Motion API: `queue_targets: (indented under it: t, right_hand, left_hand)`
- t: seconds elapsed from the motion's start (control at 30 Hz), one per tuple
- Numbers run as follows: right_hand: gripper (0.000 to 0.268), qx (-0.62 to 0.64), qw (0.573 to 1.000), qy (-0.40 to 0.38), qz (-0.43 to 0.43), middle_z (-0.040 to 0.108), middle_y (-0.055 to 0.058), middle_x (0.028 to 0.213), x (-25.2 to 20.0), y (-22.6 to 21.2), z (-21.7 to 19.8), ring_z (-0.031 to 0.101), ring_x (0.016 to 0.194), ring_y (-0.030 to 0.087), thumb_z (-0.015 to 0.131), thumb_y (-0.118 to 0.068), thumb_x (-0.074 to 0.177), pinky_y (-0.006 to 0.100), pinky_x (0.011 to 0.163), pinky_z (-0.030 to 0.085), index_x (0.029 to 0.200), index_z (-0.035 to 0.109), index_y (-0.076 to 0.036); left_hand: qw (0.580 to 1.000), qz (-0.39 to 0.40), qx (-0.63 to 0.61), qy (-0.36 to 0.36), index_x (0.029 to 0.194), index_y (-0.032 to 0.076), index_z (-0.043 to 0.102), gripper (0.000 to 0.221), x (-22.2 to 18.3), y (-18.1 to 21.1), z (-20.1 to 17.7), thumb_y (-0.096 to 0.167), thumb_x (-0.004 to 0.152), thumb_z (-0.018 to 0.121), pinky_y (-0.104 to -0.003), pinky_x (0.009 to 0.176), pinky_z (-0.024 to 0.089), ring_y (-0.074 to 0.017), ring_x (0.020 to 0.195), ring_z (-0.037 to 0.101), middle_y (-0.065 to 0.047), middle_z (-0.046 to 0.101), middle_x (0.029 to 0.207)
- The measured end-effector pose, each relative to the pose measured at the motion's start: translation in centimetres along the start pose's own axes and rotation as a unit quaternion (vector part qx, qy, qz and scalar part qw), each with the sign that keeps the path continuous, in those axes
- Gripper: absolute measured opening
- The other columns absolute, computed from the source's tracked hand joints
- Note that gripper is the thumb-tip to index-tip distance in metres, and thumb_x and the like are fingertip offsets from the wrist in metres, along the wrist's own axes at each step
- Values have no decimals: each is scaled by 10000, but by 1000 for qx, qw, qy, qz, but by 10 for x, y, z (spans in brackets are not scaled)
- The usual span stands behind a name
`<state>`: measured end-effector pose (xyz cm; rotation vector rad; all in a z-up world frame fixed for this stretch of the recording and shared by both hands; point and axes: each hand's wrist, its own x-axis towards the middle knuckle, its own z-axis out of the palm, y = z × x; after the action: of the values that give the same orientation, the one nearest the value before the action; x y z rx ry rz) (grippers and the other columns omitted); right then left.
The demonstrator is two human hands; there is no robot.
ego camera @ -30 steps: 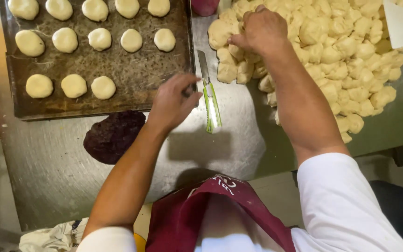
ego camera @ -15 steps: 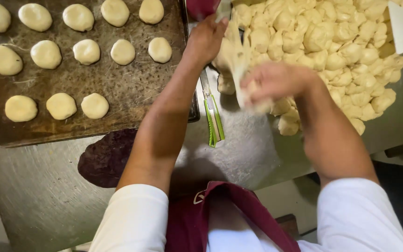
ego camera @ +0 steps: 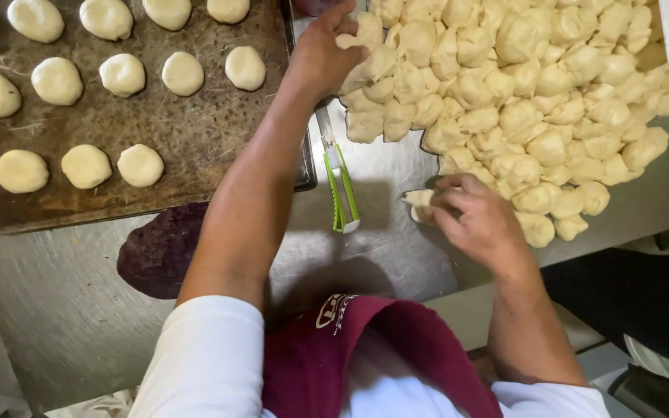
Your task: Filling and shaping dough balls for baking in a commercial kitchen.
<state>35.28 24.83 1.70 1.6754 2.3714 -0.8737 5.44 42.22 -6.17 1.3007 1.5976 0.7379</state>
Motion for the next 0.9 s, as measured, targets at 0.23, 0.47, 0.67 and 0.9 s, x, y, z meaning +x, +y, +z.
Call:
queue_targets:
  t: [0.23, 0.47, 0.67, 0.9]
  right_hand:
    - [86, 102, 948, 162, -255, 741, 82, 890, 75, -23, -36, 688, 807, 192, 692, -111, 1003, 350, 768, 582, 943, 742, -73]
    - [713, -35, 913, 106, -392, 466, 295, 1548, 227, -50, -38, 415, 1431, 437, 654, -130, 817, 584, 1167, 272, 1514, 553, -22]
    - [271, -10, 907, -120, -403, 763, 100, 1143, 178, -108, -38, 708, 967, 269, 616, -167, 1037, 408, 842, 511, 1277, 727, -105]
    - [411, -147, 904, 23, -401, 765, 52, 961, 144, -76, 20, 693, 998, 314, 494, -434, 1192, 575, 1123, 311, 1047, 770, -166]
  left_hand:
    - [951, 149, 66, 263, 1097, 119, 681, 200, -132, 14, -29, 186, 927, 761, -390, 816, 625, -231, 986, 728, -73, 751, 1106]
    - [823, 461, 52, 328, 1048, 75, 582, 288, -303, 52, -66, -15, 905, 816, -419, 805, 665, -191, 866, 607, -137, 585, 991]
    - [866, 320, -68, 379, 1069, 170, 562, 210, -379, 32, -64, 70, 963, 714, -348, 880, 671, -143, 911, 596, -73, 536, 1035]
    - [780, 213, 159, 567, 1093, 77, 363, 343, -496, -1, -76, 2, 1006, 686, -396, 1045, 539, -223, 1021, 473, -101, 437, 1136]
